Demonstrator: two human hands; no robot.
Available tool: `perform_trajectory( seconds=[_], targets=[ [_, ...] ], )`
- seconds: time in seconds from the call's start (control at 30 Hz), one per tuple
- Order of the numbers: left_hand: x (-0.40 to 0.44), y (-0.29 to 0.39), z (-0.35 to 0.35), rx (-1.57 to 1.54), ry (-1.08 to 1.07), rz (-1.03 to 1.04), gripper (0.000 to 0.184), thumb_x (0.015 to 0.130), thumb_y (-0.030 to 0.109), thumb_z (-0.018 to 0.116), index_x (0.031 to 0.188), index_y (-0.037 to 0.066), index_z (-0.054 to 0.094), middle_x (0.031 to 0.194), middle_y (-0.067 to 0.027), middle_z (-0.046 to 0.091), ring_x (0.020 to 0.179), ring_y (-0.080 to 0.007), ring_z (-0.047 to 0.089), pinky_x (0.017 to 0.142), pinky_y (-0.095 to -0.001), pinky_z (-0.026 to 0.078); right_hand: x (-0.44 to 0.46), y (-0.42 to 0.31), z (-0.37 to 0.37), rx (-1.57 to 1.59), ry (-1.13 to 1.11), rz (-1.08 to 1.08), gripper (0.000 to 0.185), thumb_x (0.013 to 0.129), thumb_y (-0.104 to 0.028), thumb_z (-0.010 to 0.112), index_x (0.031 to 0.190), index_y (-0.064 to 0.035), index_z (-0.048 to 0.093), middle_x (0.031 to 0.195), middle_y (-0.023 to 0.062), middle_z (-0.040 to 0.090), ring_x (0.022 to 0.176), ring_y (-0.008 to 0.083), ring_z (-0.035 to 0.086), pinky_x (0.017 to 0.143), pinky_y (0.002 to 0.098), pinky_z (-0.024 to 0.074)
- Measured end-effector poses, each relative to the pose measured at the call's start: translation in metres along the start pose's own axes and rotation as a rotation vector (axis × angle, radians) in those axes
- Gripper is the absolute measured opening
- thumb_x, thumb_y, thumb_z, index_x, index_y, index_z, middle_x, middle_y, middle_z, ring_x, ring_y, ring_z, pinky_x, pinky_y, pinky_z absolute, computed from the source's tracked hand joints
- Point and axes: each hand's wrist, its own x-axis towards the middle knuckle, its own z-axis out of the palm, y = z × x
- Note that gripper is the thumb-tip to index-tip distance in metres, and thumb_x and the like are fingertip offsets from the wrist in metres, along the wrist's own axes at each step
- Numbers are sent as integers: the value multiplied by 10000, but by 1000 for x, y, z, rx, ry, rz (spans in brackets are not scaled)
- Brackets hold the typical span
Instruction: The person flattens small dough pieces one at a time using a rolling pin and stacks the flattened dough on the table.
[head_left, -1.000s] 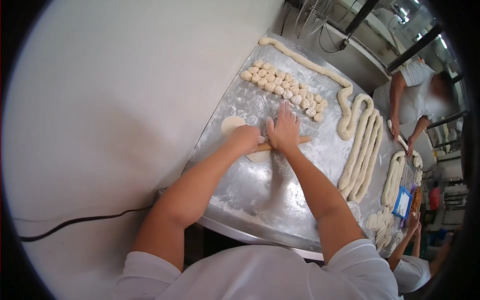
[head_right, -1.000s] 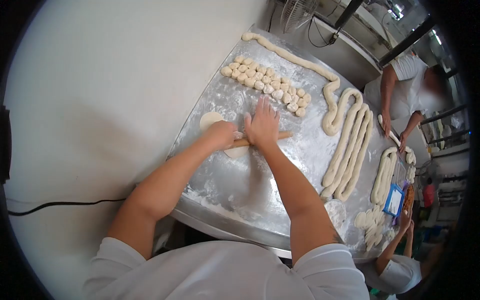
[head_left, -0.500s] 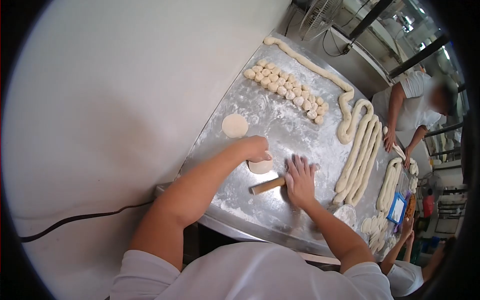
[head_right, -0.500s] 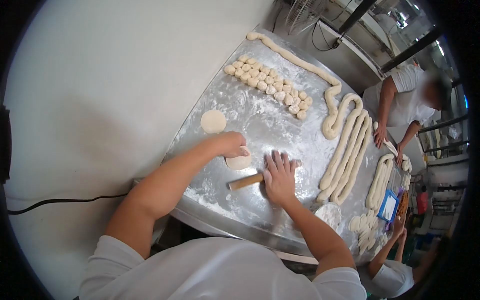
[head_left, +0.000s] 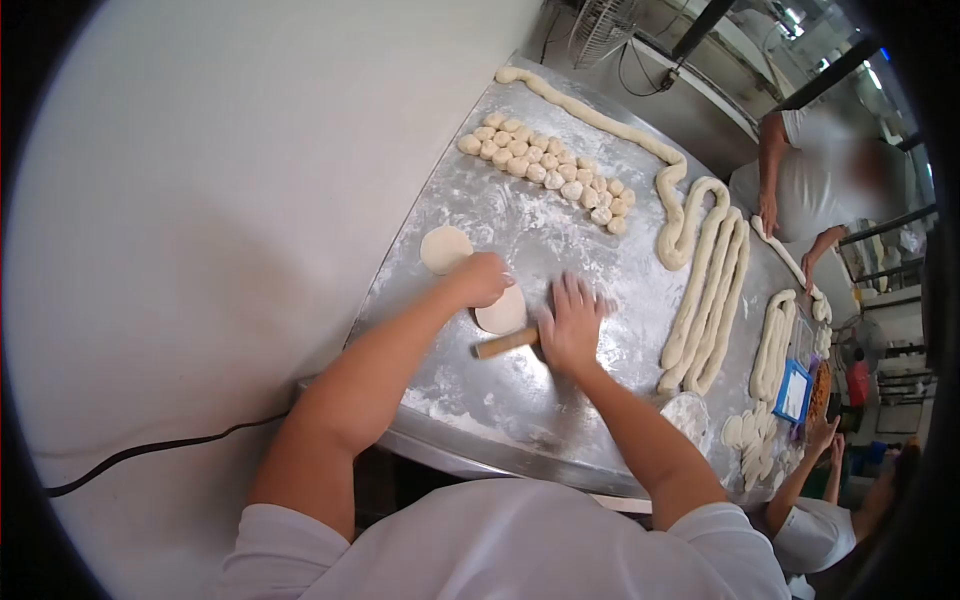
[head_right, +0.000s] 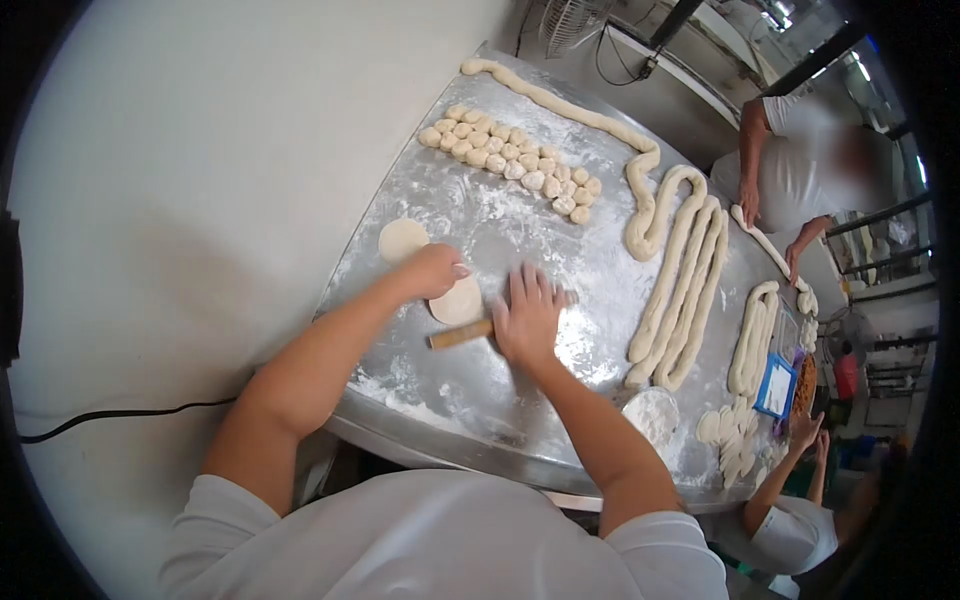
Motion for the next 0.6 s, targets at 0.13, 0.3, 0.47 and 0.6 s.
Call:
perform_trajectory(
  seconds=[0.13, 0.3, 0.47, 0.6],
  targets=[
    [-7, 7, -24, 48, -259, -57, 457, 959, 410, 798, 1134, -13, 799, 1118, -267, 781, 1038, -433, 754, 924, -498, 583, -81, 23, -28, 62, -104, -93, 543, 1070, -376, 576, 1536, -99, 607, 1662, 242, 458, 1526, 535, 378, 1269, 734, 186],
    [-17, 41, -31, 171, -305, -201, 461, 934, 429, 790, 1070, -11, 824, 1036, -245, 798, 982, -435, 768, 888, -490, 602, -7, -2, -17, -1, -171, 34, 715, 1086, -504, 525, 1660, -86, 434, 1772, 249, 289, 1612, 521, 271, 1297, 718, 143],
    [-17, 36, -27, 204, -97, -180, 456, 944, 449, 780, 1045, 7, 827, 1045, -247, 797, 1003, -432, 765, 908, -499, 600, 121, -39, 17, 35, -14, 146, 806, 1070, -499, 541, 1665, 11, 355, 1760, 268, 304, 1630, 456, 285, 1327, 637, 180],
    [-18, 34, -31, 61, -35, -110, 307, 955, 296, 782, 1060, 12, 831, 1091, -267, 794, 1047, -419, 769, 941, -485, 597, 92, -27, 14, 194, 34, 143, 752, 1061, -453, 569, 1636, -1, 396, 1713, 269, 382, 1612, 433, 327, 1328, 616, 193]
  ],
)
